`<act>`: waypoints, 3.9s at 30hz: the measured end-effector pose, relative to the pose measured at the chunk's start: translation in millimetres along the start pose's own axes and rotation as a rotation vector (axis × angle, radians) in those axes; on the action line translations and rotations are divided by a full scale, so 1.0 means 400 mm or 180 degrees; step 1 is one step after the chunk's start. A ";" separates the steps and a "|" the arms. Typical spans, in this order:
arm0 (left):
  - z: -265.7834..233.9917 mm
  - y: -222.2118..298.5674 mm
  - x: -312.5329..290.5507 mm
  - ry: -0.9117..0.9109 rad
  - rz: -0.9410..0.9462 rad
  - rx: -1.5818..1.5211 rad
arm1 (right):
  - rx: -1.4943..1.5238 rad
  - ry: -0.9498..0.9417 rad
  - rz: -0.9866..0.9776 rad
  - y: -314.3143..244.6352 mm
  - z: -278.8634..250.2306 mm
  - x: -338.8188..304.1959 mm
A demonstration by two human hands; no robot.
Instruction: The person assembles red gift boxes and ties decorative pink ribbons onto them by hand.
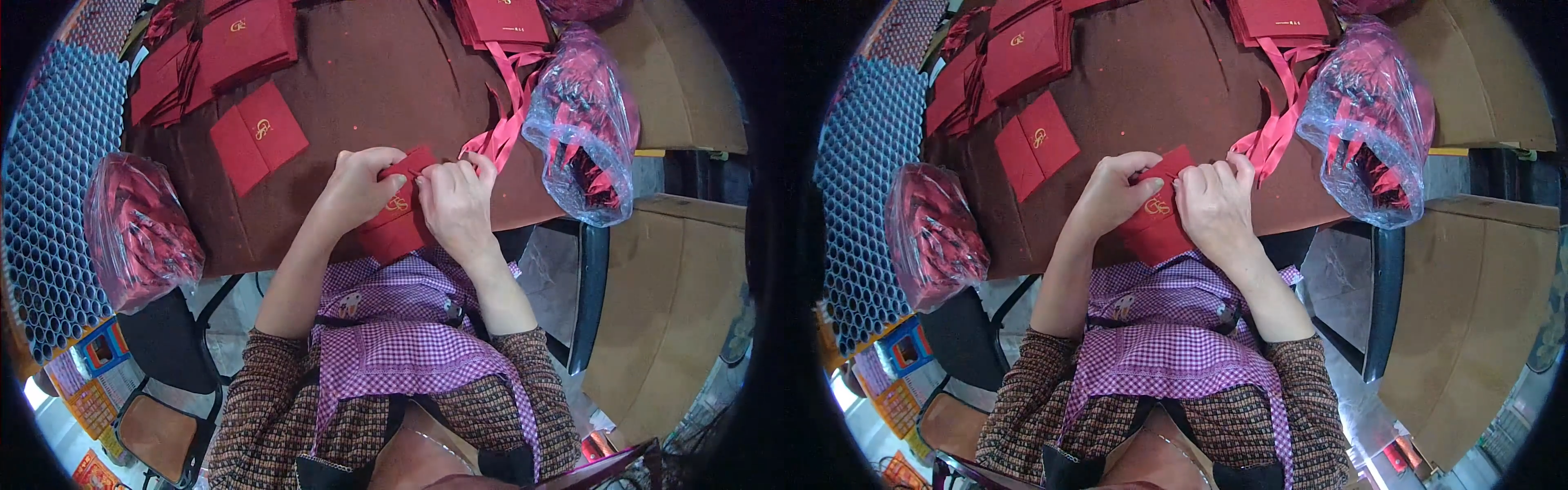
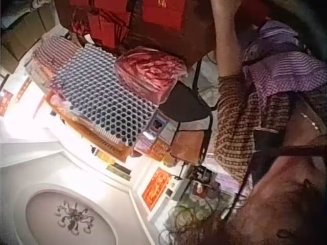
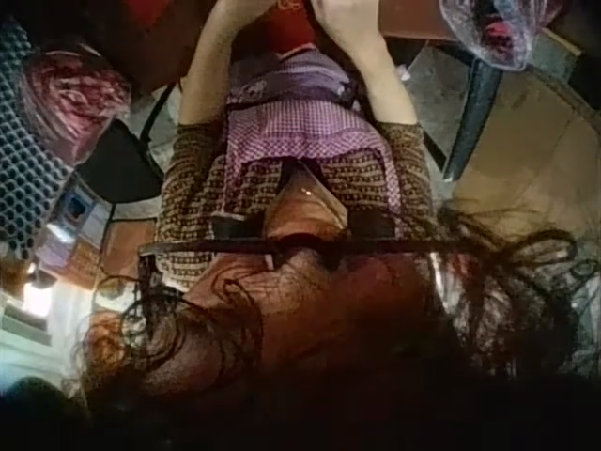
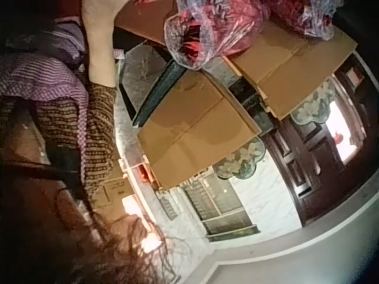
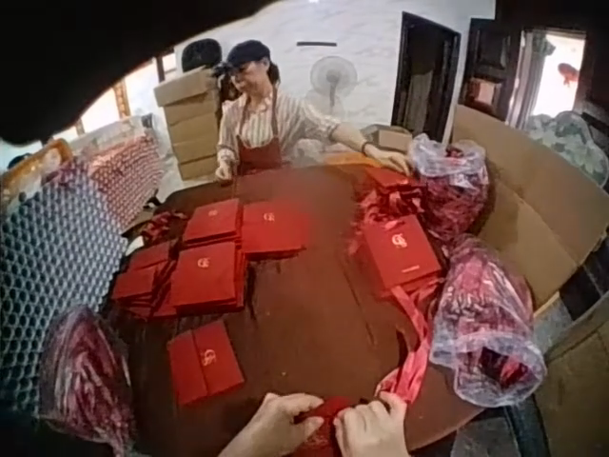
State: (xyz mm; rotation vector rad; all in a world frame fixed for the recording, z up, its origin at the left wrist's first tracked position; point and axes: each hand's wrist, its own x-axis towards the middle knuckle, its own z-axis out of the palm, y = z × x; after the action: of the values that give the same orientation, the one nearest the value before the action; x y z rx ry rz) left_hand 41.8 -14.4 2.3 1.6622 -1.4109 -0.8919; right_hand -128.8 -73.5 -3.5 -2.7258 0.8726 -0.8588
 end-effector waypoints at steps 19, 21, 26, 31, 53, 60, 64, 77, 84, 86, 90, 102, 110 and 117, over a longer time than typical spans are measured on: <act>0.008 0.014 -0.005 -0.0221 -0.0528 -0.0846 | 0.0545 -0.0135 0.0410 -0.012 -0.020 0.023; 0.012 0.018 -0.006 -0.0063 -0.0397 -0.0591 | 0.0455 -0.0217 0.0413 -0.014 -0.026 0.024; 0.014 0.036 -0.010 0.0075 0.0005 0.0153 | 0.0197 -0.0180 0.0165 -0.025 -0.027 0.028; 0.022 0.025 -0.013 0.0158 0.0032 0.0251 | 0.0531 -0.0351 0.0223 -0.017 -0.028 0.029; 0.014 -0.018 0.044 0.0365 0.0810 0.0063 | 0.0920 -0.1269 0.0168 0.064 -0.059 0.107; -0.028 -0.099 0.043 0.0728 -0.0620 -0.1226 | 0.0951 -0.1711 0.0380 0.105 -0.052 0.110; -0.033 -0.136 0.031 0.1235 -0.0894 -0.1237 | 0.0992 -0.1511 0.0400 0.130 -0.011 0.102; -0.067 -0.141 -0.078 0.1529 0.0439 0.1263 | -0.0993 -0.1325 0.1260 0.243 -0.004 0.204; -0.064 -0.136 -0.081 0.0864 0.0282 0.1355 | 0.0536 -0.0471 0.0964 0.223 0.084 0.224; -0.055 -0.137 -0.078 0.0773 0.0193 0.1259 | 0.2210 -0.0977 0.1141 0.165 0.106 0.247; -0.033 -0.132 -0.068 0.0990 0.0348 0.1212 | 0.1037 -0.1963 0.0236 0.045 0.145 0.255; -0.016 -0.113 -0.056 0.0813 0.0339 0.0642 | 0.0620 -0.1763 -0.0411 0.061 0.175 0.243; 0.008 -0.080 -0.042 0.0354 -0.0389 0.0022 | 0.2243 -0.1154 0.0800 0.047 0.167 0.254; -0.008 -0.126 -0.028 0.0198 -0.0086 -0.0086 | 0.2275 -0.0851 0.0643 0.090 0.066 0.169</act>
State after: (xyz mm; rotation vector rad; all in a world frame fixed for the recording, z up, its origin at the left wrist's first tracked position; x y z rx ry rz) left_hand 65.9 1.6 -40.5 1.6782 -1.3319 -0.8635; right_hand -86.2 -142.5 -3.9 -2.0282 0.6134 -0.5923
